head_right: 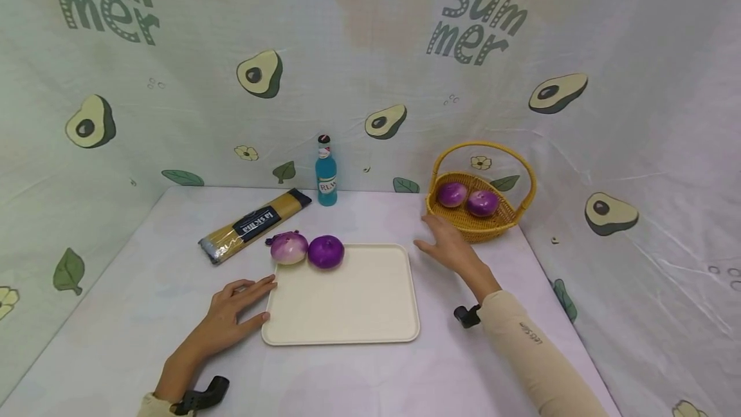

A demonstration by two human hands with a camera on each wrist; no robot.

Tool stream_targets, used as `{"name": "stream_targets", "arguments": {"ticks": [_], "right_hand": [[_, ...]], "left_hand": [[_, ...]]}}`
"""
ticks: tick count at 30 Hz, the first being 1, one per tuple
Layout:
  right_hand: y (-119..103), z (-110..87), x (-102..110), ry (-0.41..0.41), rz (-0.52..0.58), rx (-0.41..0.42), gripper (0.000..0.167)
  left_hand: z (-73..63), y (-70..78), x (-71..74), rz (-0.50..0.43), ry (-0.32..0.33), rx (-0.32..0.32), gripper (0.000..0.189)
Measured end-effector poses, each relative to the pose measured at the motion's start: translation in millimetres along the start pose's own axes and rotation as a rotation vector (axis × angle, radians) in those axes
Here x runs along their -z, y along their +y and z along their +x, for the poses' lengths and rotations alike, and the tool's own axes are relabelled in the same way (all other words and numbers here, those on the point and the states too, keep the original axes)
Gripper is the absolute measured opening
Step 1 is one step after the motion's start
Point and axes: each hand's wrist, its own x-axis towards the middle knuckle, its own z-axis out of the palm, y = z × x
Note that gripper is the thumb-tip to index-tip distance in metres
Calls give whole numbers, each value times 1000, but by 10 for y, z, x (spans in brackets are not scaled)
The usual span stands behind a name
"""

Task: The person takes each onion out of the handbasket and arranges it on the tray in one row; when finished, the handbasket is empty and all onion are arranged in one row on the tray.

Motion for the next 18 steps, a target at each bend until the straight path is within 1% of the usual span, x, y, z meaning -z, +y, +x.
{"name": "stream_targets", "arguments": {"ticks": [7,11,18], "right_hand": [[119,6,85,30,-3,-2,63],[196,17,126,52,-24,7,61],[322,16,211,79,-24,11,60]], "left_hand": [[-4,28,14,-9,-11,23,59],[-6,19,6,-2,-12,22,59],[-3,12,9,-3,-8,12,59]]}}
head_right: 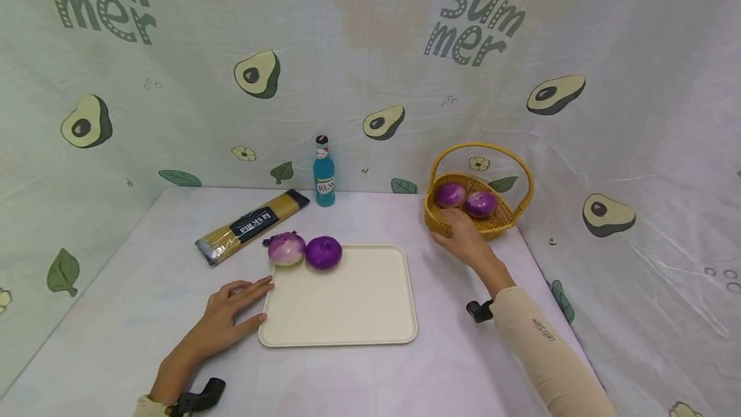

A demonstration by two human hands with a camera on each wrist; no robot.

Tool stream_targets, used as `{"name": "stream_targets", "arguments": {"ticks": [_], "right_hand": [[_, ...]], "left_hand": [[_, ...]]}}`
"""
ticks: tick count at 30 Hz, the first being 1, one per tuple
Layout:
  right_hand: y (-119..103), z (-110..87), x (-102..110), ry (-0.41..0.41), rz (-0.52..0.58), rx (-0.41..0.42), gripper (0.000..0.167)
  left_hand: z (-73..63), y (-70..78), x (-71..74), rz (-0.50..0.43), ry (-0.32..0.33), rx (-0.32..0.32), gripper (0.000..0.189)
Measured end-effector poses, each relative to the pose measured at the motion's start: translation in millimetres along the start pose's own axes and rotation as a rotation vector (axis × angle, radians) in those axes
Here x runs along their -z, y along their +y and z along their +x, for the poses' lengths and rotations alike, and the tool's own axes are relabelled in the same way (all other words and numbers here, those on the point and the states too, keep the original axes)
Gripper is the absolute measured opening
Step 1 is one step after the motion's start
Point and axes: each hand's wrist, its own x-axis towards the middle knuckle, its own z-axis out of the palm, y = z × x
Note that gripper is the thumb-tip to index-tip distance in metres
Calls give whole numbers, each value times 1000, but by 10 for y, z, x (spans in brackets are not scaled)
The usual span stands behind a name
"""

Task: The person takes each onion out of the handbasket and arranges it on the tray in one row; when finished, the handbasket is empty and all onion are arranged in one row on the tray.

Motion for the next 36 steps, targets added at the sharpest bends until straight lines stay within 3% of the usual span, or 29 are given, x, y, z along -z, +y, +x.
{"name": "stream_targets", "arguments": {"ticks": [10,18,36], "right_hand": [[176,-12,128,17,-39,-18,61],[324,-10,191,0,-46,-82,65],[534,86,234,-13,-85,-83,64]], "left_hand": [[9,-5,1,14,0,3,58],[18,-7,-19,6,13,1,58],[20,4,-7,0,9,-1,57]]}}
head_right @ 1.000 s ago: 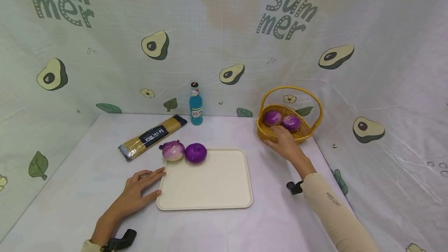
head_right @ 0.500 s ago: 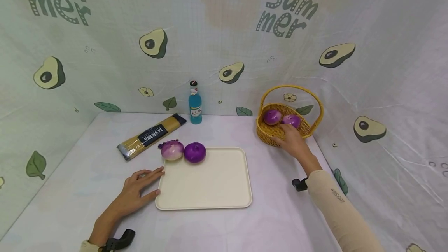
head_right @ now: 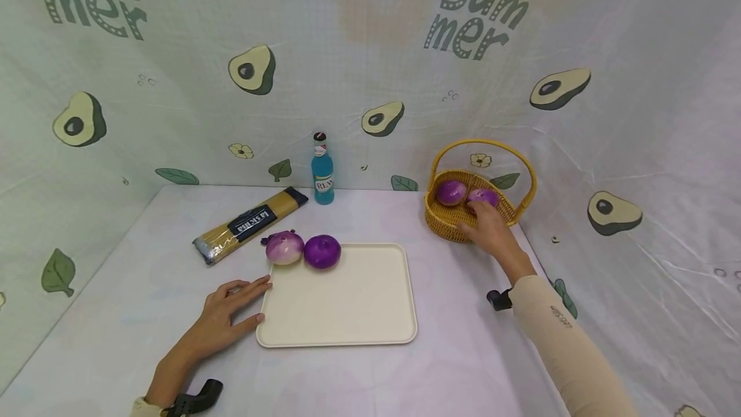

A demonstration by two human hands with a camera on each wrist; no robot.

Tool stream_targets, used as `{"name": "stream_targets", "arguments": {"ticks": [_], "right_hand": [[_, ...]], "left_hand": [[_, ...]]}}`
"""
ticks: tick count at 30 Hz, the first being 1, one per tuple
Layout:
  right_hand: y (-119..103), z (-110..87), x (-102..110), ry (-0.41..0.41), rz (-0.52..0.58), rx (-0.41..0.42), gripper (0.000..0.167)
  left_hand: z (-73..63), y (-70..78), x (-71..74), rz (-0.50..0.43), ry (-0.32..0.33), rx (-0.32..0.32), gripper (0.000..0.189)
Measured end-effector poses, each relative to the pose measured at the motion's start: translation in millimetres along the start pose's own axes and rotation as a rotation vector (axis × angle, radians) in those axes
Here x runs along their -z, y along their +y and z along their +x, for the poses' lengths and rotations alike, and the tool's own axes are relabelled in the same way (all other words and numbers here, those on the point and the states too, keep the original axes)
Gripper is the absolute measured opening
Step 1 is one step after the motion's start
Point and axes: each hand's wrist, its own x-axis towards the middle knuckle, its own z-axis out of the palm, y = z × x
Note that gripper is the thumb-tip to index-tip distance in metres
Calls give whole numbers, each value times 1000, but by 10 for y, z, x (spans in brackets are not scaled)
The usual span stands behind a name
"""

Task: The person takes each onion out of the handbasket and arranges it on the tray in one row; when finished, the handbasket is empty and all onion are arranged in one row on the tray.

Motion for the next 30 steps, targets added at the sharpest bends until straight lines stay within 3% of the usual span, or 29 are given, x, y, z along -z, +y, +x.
{"name": "stream_targets", "arguments": {"ticks": [13,20,30], "right_hand": [[87,90,66,-15,-18,-56,69],[162,135,49,42,-28,-39,67],[256,214,18,49,-38,-77,70]], "left_hand": [[22,-20,-23,11,-2,-9,57],[-2,-31,-22,11,4,-18,58],[6,-35,-20,11,-3,-1,59]]}}
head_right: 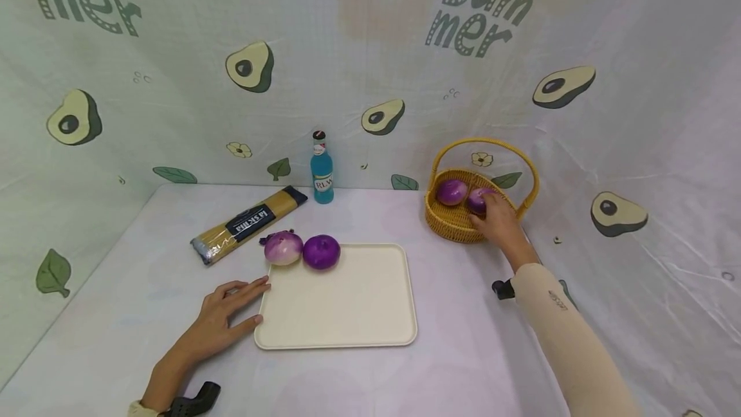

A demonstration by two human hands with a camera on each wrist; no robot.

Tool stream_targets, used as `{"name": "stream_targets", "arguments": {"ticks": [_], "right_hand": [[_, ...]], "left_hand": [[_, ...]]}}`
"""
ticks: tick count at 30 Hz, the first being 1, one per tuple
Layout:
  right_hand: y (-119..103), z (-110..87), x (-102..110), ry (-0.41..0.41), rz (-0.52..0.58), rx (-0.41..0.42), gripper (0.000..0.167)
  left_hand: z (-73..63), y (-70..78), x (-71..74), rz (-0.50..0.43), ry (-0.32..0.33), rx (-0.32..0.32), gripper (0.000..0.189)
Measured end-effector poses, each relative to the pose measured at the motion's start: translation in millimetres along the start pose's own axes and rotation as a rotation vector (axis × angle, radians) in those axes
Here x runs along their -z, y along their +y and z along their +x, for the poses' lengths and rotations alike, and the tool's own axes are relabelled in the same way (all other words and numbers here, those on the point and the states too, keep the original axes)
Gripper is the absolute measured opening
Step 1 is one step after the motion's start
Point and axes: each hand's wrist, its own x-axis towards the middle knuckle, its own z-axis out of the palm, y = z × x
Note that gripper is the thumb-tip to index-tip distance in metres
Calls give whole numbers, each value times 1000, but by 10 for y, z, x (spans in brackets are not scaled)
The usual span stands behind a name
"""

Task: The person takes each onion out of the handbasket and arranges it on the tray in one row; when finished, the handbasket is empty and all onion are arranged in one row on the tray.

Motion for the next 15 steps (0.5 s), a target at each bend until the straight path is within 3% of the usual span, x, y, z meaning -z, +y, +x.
{"name": "stream_targets", "arguments": {"ticks": [7,15], "right_hand": [[70,56,-19,7,16,-12,74],[159,110,-36,9,26,-39,76]], "left_hand": [[-1,-22,3,0,5,-16,58],[2,-8,16,-14,-18,7,59]]}}
